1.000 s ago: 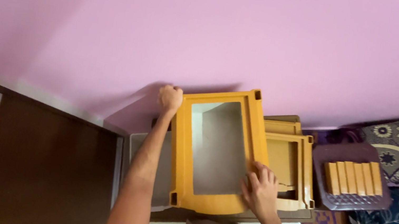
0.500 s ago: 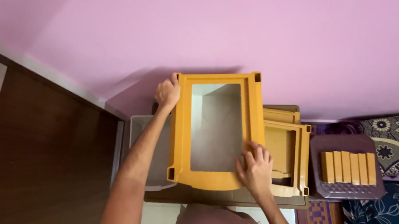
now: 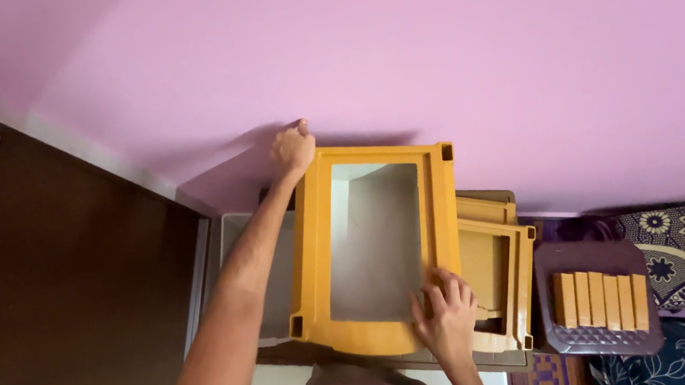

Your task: The person assembles modular storage containers by placing white bins into yellow frames and attaching yellow lids. They repeatedly open and close the lids and adjust the components on a low table.

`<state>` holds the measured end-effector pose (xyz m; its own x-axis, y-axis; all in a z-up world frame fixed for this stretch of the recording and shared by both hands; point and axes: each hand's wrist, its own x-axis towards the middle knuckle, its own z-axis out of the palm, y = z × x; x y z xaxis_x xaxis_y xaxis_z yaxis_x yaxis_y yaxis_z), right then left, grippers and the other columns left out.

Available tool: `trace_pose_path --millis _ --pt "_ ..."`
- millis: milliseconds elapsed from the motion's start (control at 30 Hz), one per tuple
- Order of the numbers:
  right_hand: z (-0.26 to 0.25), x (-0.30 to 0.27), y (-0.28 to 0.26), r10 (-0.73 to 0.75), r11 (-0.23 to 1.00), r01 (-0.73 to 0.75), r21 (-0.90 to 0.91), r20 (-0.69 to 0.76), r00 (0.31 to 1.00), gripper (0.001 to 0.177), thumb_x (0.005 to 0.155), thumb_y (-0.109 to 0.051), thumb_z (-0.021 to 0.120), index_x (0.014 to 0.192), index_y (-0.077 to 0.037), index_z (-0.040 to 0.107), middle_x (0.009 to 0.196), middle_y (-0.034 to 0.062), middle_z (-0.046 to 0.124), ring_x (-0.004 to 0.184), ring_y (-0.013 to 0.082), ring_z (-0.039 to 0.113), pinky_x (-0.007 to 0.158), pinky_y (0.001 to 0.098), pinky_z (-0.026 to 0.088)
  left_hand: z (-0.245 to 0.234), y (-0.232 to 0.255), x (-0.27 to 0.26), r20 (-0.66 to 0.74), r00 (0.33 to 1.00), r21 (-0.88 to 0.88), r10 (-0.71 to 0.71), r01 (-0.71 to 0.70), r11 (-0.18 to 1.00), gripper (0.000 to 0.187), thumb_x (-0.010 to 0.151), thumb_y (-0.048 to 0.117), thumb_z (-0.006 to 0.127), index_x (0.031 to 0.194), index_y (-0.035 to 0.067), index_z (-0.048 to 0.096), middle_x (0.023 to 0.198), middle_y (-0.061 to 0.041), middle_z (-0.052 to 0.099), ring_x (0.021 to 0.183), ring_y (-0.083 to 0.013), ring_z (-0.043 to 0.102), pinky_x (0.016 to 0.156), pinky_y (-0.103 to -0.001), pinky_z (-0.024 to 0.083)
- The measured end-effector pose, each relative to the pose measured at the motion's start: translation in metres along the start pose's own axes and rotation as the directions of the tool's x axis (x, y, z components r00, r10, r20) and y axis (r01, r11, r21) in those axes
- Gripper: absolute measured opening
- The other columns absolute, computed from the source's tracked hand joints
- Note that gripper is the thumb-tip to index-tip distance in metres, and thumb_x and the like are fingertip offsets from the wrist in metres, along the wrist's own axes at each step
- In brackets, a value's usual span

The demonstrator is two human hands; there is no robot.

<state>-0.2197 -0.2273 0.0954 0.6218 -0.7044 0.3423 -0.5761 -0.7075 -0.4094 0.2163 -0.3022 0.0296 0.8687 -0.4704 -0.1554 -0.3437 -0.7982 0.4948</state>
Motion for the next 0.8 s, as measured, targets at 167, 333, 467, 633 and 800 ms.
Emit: trace_pose_path --millis 167,333,467,633,800 --pt "0.003 0.001 0.002 0.005 1.000 -0.005 -0.001 0.011 1.000 0.028 0.075 -0.021 0.080 0.097 -0.009 0.068 0.129 0.0129 0.059 0.121 0.0368 0.054 0.097 0.0516 0.043 -0.008 -0.002 -0.014 -0.061 0.998 -0.109 0.014 -0.020 0.994 0.052 0.106 0.038 0.040 0.096 0.003 0.077 0.094 -0.023 0.074 0.094 -0.0445 0.070 0.088 -0.055 0.053" --pt "0.004 0.003 0.001 0.028 1.000 -0.029 -0.007 -0.004 1.000 0.028 0.075 -0.024 0.080 0.096 -0.009 0.068 0.128 0.0122 0.059 0.120 0.0359 0.054 0.097 0.0515 0.043 -0.010 0.003 -0.020 -0.149 0.988 -0.160 0.051 -0.075 0.984 0.046 0.103 0.033 0.043 0.090 0.004 0.076 0.087 -0.021 0.074 0.084 -0.0438 0.071 0.081 -0.054 0.055" --pt "0.005 0.004 0.000 0.035 0.999 -0.035 -0.016 0.010 0.999 0.028 0.073 -0.025 0.079 0.094 -0.009 0.068 0.126 0.0116 0.060 0.120 0.0350 0.054 0.096 0.0526 0.042 -0.011 0.006 -0.019 -0.145 0.989 -0.123 0.006 -0.024 0.992 0.049 0.103 0.034 0.043 0.084 0.003 0.075 0.083 -0.020 0.074 0.082 -0.0422 0.071 0.079 -0.054 0.056" --pt "0.003 0.005 0.001 0.007 1.000 -0.007 0.001 -0.002 1.000 0.030 0.074 -0.024 0.079 0.096 -0.007 0.068 0.128 0.0137 0.058 0.120 0.0374 0.053 0.095 0.0514 0.043 -0.015 0.011 -0.025 -0.214 0.977 -0.103 0.001 -0.024 0.994 0.049 0.102 0.038 0.044 0.085 0.005 0.076 0.082 -0.022 0.073 0.081 -0.0449 0.071 0.075 -0.055 0.056" --pt "0.000 -0.003 0.005 -0.003 0.999 0.003 0.045 -0.008 1.000 0.027 0.079 -0.024 0.079 0.098 -0.007 0.069 0.131 0.0119 0.059 0.121 0.0362 0.053 0.096 0.0500 0.044 -0.007 -0.004 -0.057 -0.251 0.968 -0.124 0.002 -0.034 0.992 0.056 0.103 0.045 0.041 0.089 0.003 0.076 0.092 -0.023 0.074 0.089 -0.0461 0.071 0.080 -0.057 0.054"
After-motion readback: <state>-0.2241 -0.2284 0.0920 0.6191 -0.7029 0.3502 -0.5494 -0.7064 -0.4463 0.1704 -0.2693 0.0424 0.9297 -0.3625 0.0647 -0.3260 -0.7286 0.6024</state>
